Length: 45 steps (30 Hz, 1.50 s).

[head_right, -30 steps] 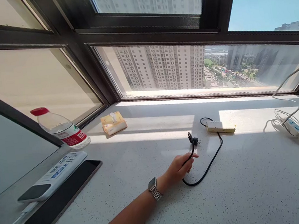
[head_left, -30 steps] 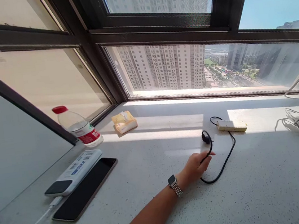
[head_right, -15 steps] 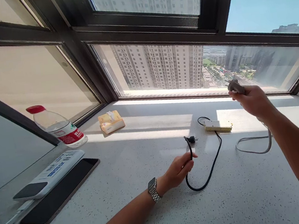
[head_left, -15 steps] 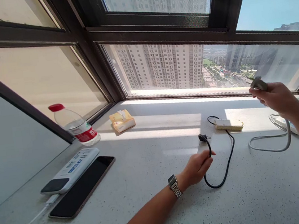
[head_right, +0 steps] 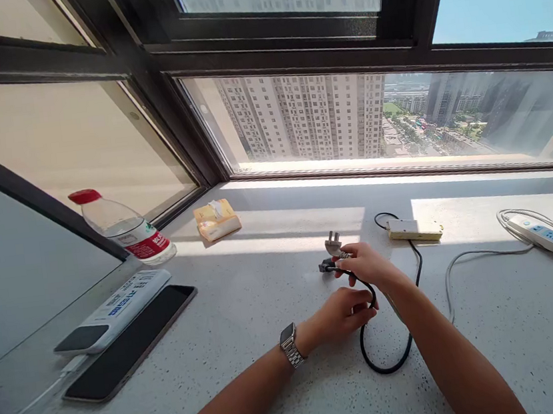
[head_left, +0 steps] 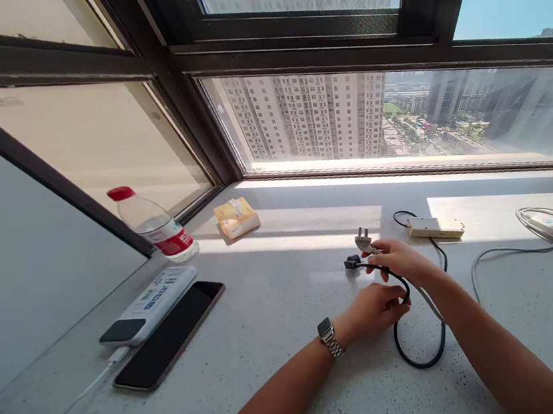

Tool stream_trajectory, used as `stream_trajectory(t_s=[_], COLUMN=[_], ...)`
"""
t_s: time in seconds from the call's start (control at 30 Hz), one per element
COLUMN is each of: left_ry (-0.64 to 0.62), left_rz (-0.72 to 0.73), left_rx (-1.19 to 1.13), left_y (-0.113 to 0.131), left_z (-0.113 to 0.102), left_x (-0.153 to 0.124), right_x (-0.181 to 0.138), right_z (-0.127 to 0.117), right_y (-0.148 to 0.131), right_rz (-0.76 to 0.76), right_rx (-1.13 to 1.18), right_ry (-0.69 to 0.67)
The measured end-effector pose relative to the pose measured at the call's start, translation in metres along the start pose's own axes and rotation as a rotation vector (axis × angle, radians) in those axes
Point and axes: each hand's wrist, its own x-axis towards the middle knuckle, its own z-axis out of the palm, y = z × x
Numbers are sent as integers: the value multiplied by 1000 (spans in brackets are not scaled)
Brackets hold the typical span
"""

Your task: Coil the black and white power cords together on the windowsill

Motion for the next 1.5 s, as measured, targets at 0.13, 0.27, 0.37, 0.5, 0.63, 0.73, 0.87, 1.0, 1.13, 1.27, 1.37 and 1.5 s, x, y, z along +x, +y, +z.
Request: stream_trajectory(t_s=[0.13,0.27,0.37,0.5,0.63,0.73,0.87,1.0,1.13,1.27,1.37,1.5], left_ry=[79,84,246,541,728,773,719,508,433,580,710,790], left_rz=[-164,-77,25,-134,-203,-133,-31,48,-11,-88,-20,28], left_rx=[-216,-854,-1371,-1597,-1547,-1482,-1461,-1441,-1462,-1564,-1647,-1574], left_y=[-15,-24,-16,9,31,40,47,52,58,61,63,68], left_z=[-3,-19,-39,-65,-80,-82,-70,-48,-40,-60,-82,-104], left_x=[5,6,11,34,62,74,80,78,78,77,69,51], right_x=[-3,-9,-14,-18,-21,-25,-28,-23,-20,-16,-11,-11], right_z=[4,2,-3,-6,-9,-14,-14,-6,-4,-4,0,6], right_y=[1,-1,-8,-15,-17,-19,-22,-20,-15,-9,-5,-5], right_rz=[-67,-224,-331,-372,-402,-470,-541,-636,-681,-686,-534,-278], right_rx=[35,36,41,-61,-174,-203,-172,-262,-519,-472,-249,18], right_ry=[13,151,227,247,364,557,587,750,902,819,602,-3])
